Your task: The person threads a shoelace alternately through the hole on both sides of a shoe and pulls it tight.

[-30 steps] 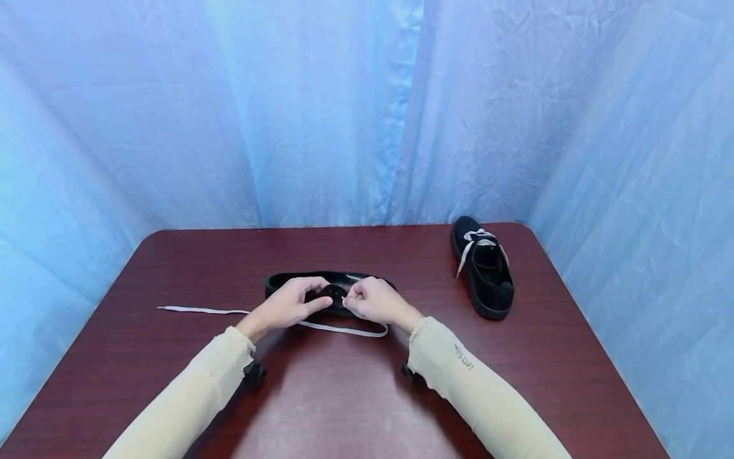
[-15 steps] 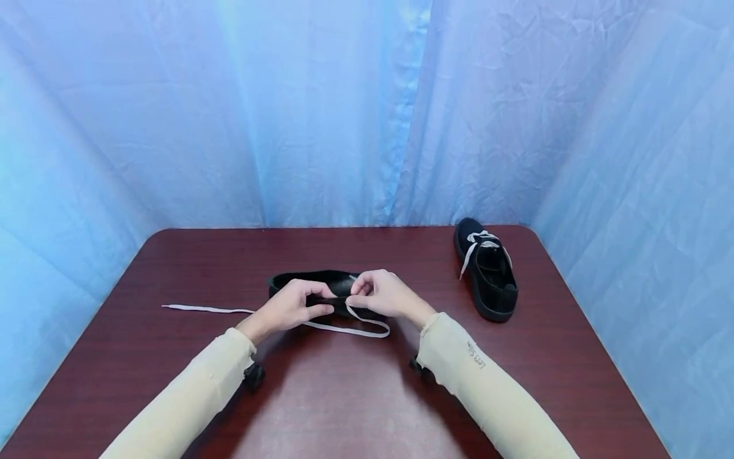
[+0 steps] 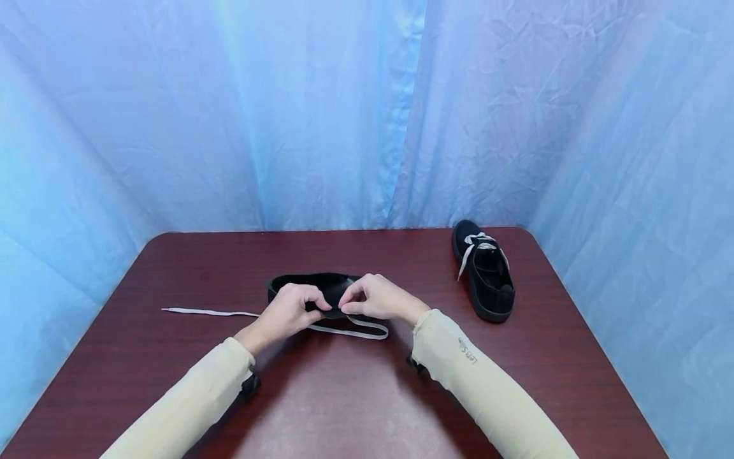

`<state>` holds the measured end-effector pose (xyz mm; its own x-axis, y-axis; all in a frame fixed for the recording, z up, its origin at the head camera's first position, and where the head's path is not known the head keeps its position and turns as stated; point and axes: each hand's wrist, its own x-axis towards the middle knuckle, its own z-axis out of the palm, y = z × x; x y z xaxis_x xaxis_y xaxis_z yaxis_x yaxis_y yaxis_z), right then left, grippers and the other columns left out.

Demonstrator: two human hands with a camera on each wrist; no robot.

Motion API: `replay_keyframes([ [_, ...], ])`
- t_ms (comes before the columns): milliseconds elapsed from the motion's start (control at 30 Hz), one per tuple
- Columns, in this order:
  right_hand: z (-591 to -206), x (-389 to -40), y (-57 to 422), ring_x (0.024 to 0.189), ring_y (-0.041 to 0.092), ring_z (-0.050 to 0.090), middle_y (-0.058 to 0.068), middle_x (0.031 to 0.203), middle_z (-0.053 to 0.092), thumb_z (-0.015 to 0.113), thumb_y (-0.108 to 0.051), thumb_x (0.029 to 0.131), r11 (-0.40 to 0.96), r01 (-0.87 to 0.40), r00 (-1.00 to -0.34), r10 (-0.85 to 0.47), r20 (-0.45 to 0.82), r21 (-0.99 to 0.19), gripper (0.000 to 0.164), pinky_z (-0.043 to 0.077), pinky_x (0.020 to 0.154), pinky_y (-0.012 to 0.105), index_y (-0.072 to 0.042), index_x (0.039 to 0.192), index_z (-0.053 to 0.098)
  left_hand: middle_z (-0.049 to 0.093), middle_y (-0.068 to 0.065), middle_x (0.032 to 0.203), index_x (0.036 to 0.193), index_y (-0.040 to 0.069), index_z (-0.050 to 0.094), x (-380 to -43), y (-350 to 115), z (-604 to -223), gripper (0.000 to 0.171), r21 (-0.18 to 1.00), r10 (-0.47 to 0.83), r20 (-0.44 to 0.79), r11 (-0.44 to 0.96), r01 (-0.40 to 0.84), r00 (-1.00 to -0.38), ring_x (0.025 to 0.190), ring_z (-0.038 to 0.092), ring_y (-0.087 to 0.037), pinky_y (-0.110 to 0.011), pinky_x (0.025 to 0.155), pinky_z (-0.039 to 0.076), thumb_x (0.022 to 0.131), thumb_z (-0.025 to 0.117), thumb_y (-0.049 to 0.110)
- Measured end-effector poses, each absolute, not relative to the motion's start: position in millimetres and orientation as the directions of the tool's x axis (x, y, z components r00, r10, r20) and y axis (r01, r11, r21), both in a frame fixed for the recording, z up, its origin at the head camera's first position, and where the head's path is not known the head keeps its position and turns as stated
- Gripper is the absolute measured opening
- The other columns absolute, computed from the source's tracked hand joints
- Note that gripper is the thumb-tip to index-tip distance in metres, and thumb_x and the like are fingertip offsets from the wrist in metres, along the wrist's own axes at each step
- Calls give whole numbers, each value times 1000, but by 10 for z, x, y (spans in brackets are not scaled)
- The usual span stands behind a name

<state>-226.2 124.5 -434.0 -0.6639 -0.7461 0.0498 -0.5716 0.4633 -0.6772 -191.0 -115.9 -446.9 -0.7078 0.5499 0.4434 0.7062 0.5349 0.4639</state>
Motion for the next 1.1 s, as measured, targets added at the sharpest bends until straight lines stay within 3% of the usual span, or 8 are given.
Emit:
replay_keyframes([
  [267,-4336,-2242,1201,74,8,54,-6,87,65,65,-12,99,465,-605,-688,-715,129,-646,7,48,74,29,-11,96,71,72,6,80,77,14,77,-1951,-1152,-4457,18,501,563,420,510,699,-712,77,68,-10,-31,74,54,74,85,-2],
  [367,-4326,-2281,1220,75,10,58,-2,90,65,62,-14,102,474,-531,-768,-620,162,-702,10,50,74,30,-9,100,70,72,6,80,77,14,77,-1969,-1148,-4477,16,511,571,410,502,698,-711,78,67,-9,-30,75,54,76,86,1],
  [500,-4243,-2342,1282,78,22,65,5,97,68,61,-17,103,416,-342,-910,-369,187,-843,14,55,78,36,-7,107,70,73,6,82,79,15,78,-1989,-1150,-4489,15,517,580,401,496,698,-709,81,68,-10,-30,78,54,77,85,2],
  [567,-4206,-2355,1305,81,28,66,8,98,70,63,-20,103,377,-265,-941,-301,153,-887,17,56,79,39,-7,111,70,73,6,82,79,15,78,-1993,-1163,-4490,16,519,576,401,498,695,-712,82,69,-10,-31,78,55,77,85,1],
  [767,-4275,-2302,1298,84,24,68,9,102,72,72,-34,96,426,-109,-934,-353,-54,-898,47,57,72,36,0,128,65,74,6,82,79,16,78,-1987,-1205,-4486,17,532,563,401,500,684,-723,81,69,-11,-31,77,55,76,86,1],
  [900,-4348,-2249,1265,71,20,66,5,88,71,76,-42,91,497,-94,-934,-343,-96,-863,44,56,64,34,-3,112,71,74,5,83,80,15,78,-1982,-1215,-4485,16,544,562,396,494,679,-726,82,69,-10,-31,78,55,77,86,2],
  [1033,-4354,-2214,1238,57,16,58,0,66,64,76,-48,88,600,-190,-917,-391,-77,-778,35,49,57,31,-14,85,76,74,5,83,81,15,79,-1979,-1229,-4486,16,559,557,394,486,672,-731,82,69,-10,-30,77,55,77,86,0],
  [1100,-4354,-2210,1234,56,13,54,-2,63,63,76,-48,89,611,-226,-906,-419,-67,-758,32,45,56,29,-17,81,77,74,6,83,81,14,79,-1980,-1226,-4488,16,567,556,394,481,669,-732,81,69,-9,-30,76,55,77,85,0],
])
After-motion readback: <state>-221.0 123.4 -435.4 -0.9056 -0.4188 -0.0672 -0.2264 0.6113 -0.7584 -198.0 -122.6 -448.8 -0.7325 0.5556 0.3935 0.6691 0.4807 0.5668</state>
